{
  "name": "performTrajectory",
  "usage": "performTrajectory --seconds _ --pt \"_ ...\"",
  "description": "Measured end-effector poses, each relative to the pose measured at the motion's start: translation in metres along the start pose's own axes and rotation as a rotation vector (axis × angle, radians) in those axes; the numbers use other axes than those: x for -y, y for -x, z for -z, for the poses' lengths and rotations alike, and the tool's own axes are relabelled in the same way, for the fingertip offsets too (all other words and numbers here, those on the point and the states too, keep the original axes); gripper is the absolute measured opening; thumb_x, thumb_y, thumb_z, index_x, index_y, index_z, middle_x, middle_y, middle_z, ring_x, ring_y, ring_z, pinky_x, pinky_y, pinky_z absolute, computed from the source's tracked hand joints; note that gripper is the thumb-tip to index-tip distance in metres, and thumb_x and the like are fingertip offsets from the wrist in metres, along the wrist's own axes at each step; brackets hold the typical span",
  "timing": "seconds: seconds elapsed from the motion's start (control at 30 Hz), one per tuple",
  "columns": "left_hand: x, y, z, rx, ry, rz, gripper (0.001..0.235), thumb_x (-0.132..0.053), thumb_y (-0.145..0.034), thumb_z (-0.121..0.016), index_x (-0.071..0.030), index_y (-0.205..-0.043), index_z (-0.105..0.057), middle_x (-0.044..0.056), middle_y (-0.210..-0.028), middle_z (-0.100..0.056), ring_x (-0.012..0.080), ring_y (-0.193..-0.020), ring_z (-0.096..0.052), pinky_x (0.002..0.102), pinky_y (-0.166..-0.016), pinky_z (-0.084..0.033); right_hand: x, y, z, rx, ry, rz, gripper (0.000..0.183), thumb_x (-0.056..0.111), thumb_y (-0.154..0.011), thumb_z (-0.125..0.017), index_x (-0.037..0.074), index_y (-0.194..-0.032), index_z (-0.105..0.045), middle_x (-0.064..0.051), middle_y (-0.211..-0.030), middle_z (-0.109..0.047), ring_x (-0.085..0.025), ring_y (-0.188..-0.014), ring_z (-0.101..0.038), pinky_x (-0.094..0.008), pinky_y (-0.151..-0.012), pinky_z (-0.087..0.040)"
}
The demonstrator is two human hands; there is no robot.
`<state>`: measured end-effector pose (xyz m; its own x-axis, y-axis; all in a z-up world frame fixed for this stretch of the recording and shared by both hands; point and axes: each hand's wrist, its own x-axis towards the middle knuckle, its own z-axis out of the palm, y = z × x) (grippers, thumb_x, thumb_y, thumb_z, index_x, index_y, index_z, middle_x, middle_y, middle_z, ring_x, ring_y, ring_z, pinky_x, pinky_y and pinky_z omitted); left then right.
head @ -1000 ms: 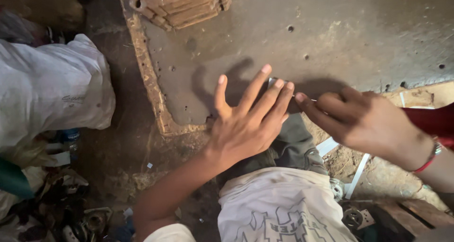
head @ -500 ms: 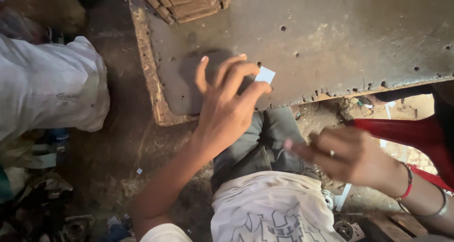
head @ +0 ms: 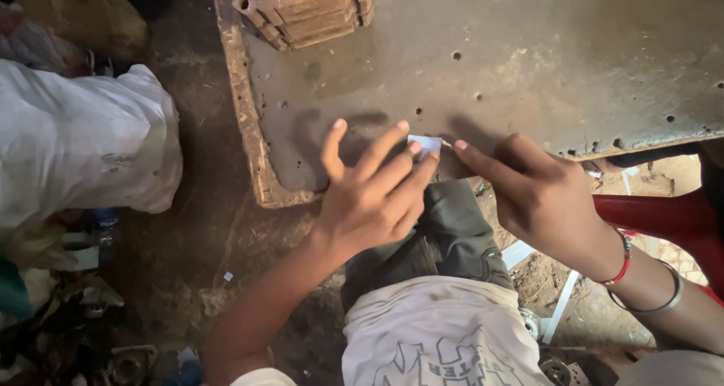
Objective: The person inserts small rectangular insulation papers into the slots of an electric motor stator core by hand and using a small metal rod.
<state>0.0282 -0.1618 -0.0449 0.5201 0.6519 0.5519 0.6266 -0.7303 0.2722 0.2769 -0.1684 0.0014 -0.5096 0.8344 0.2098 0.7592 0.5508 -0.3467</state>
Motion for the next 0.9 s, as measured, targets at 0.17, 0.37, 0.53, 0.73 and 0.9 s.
performTrajectory --seconds 0.17,0.37,0.53,0.73,0.9 --pt "0.0 0.004 -0.004 0.014 -0.074 -0.057 0.036 -0.019 -0.098 -0.064 -0.012 -0.132 -0.072 0.008 -0.117 -0.068 0.0271 -0.136 -0.059 0.069 -0.117 -0.014 -0.003 0.001 -0.005 0.029 -0.003 -0.003 0.072 -0.008 -0.07 -0.063 0.014 -0.138 -0.068 -0.006 -0.086 -0.056 -0.022 -0.057 -0.055 -0.038 -0.053 -0.049" --pt "-0.001 0.005 -0.001 0.047 0.002 0.018 0.031 -0.016 -0.098 -0.065 -0.007 -0.128 -0.072 0.007 -0.12 -0.07 0.0272 -0.14 -0.058 0.071 -0.119 -0.012 -0.009 -0.008 0.002 0.141 0.118 0.15 0.069 -0.001 -0.068 -0.07 0.012 -0.136 -0.069 -0.004 -0.078 -0.053 -0.02 -0.06 -0.059 -0.036 -0.045 -0.047" --pt "0.001 0.008 -0.009 0.03 -0.137 -0.051 0.028 -0.018 -0.103 -0.067 -0.008 -0.129 -0.072 0.004 -0.119 -0.068 0.0239 -0.14 -0.059 0.069 -0.12 -0.014 -0.002 -0.012 -0.002 0.147 0.209 0.083 0.065 0.0 -0.07 -0.068 0.009 -0.135 -0.069 -0.004 -0.079 -0.053 -0.02 -0.062 -0.059 -0.035 -0.048 -0.048" --pt "-0.002 0.005 -0.008 0.138 -0.039 0.068 0.043 -0.033 -0.105 -0.063 -0.007 -0.139 -0.067 0.006 -0.127 -0.064 0.0262 -0.136 -0.06 0.07 -0.119 -0.014 -0.026 -0.016 0.006 0.284 0.251 0.444 0.054 0.004 -0.078 -0.07 0.007 -0.131 -0.069 -0.001 -0.072 -0.053 -0.016 -0.051 -0.055 -0.031 -0.042 -0.05" --pt "-0.001 0.006 -0.004 0.012 -0.05 -0.02 0.039 -0.031 -0.105 -0.074 -0.008 -0.136 -0.066 0.005 -0.129 -0.067 0.0234 -0.133 -0.062 0.065 -0.12 -0.019 -0.045 -0.01 0.001 0.209 -0.072 0.3 0.065 -0.008 -0.067 -0.063 0.01 -0.128 -0.074 -0.002 -0.076 -0.057 -0.013 -0.053 -0.054 -0.031 -0.044 -0.045"
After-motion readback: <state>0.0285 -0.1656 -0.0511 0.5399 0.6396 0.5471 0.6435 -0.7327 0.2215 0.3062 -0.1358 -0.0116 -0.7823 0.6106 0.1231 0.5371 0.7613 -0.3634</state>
